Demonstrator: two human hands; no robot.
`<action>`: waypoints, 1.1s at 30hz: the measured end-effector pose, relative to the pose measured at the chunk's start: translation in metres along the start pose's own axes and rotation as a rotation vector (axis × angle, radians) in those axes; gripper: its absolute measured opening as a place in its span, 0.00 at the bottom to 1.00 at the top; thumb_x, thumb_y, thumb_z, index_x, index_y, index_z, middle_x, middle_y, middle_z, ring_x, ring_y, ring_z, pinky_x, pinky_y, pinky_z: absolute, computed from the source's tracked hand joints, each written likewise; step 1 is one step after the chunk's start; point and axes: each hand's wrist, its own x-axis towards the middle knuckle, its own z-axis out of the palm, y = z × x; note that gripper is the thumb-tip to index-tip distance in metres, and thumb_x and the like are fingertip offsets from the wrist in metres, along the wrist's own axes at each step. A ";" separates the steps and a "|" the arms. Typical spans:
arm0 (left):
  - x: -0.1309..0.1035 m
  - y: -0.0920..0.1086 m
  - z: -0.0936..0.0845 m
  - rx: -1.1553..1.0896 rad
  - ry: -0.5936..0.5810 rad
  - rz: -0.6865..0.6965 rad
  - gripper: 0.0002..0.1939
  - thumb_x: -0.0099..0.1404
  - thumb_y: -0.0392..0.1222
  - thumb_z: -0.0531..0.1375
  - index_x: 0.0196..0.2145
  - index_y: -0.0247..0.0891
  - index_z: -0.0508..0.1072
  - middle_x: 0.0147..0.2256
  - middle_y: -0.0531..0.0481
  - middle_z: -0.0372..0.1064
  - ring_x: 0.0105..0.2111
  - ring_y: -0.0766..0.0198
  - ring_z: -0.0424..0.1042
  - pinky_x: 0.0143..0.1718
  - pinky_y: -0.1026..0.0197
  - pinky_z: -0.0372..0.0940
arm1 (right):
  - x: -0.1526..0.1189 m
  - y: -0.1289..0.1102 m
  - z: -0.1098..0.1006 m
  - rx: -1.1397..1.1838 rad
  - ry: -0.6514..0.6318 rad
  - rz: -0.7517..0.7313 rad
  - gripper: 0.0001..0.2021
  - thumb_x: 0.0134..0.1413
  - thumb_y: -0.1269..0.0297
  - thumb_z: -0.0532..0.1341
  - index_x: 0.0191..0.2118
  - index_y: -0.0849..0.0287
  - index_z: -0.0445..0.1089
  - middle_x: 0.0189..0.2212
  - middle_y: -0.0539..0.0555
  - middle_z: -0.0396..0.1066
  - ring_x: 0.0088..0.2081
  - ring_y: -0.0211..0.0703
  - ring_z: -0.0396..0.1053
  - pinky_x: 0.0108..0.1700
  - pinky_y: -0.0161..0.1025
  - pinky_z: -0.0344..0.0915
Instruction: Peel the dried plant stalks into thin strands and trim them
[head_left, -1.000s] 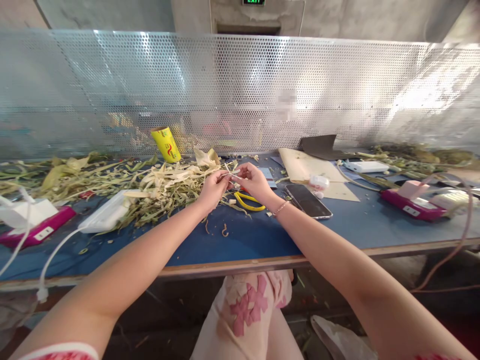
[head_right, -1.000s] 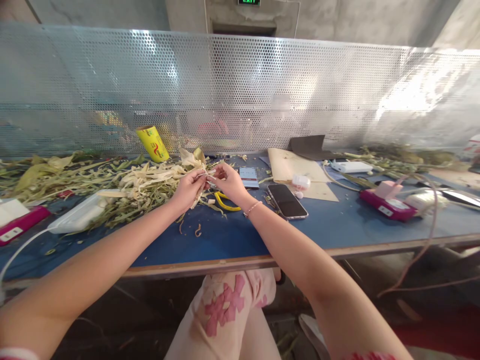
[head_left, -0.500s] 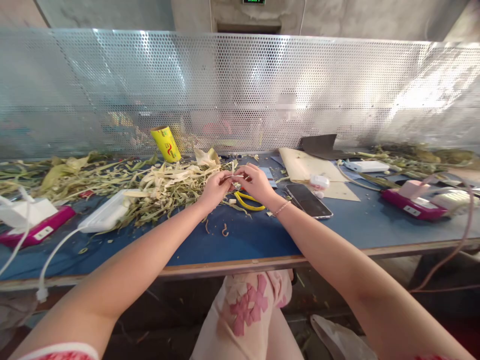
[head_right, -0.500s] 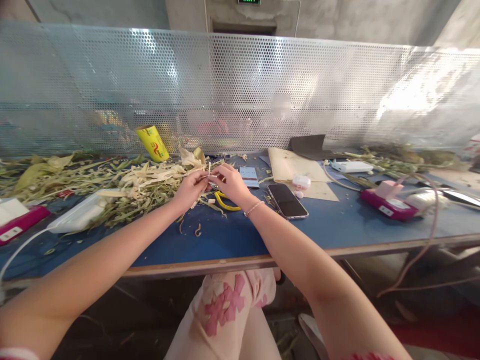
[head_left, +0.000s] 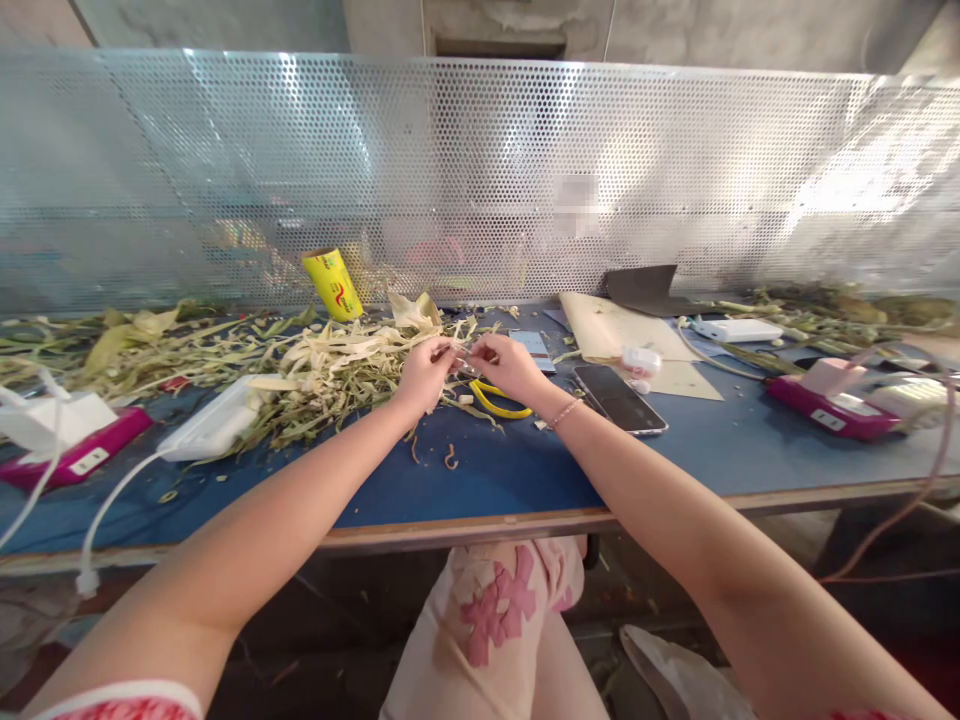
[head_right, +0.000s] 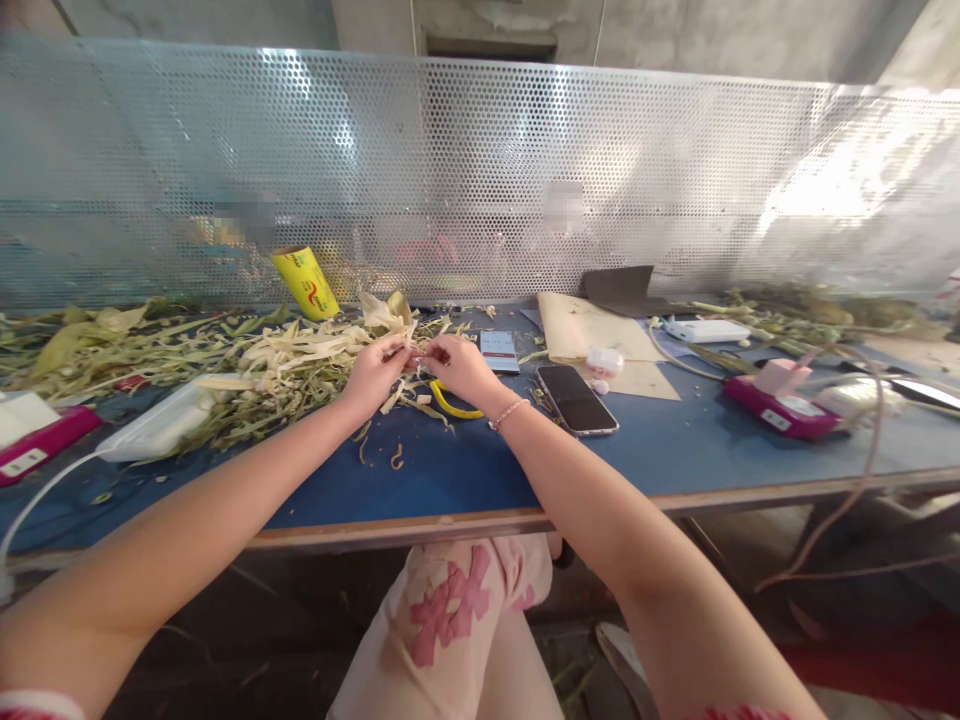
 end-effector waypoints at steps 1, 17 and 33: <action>0.002 0.000 -0.001 -0.010 0.040 -0.026 0.03 0.57 0.34 0.54 0.30 0.34 0.67 0.27 0.51 0.69 0.25 0.69 0.68 0.33 0.62 0.66 | -0.001 0.001 0.001 -0.023 -0.085 -0.009 0.02 0.46 0.71 0.60 0.29 0.62 0.70 0.26 0.50 0.68 0.29 0.35 0.64 0.35 0.33 0.61; 0.005 -0.004 -0.002 0.017 0.098 -0.010 0.04 0.60 0.31 0.51 0.29 0.35 0.64 0.25 0.53 0.64 0.19 0.73 0.60 0.21 0.69 0.57 | -0.004 0.002 0.005 -0.271 -0.444 -0.157 0.07 0.46 0.65 0.63 0.32 0.62 0.75 0.30 0.55 0.71 0.36 0.41 0.66 0.42 0.37 0.59; 0.009 -0.013 -0.010 0.472 -0.010 0.020 0.10 0.56 0.30 0.53 0.35 0.34 0.69 0.31 0.46 0.71 0.24 0.65 0.70 0.34 0.58 0.65 | -0.003 0.003 -0.001 -0.149 -0.381 -0.148 0.03 0.43 0.73 0.63 0.28 0.60 0.73 0.30 0.52 0.73 0.35 0.38 0.68 0.41 0.36 0.61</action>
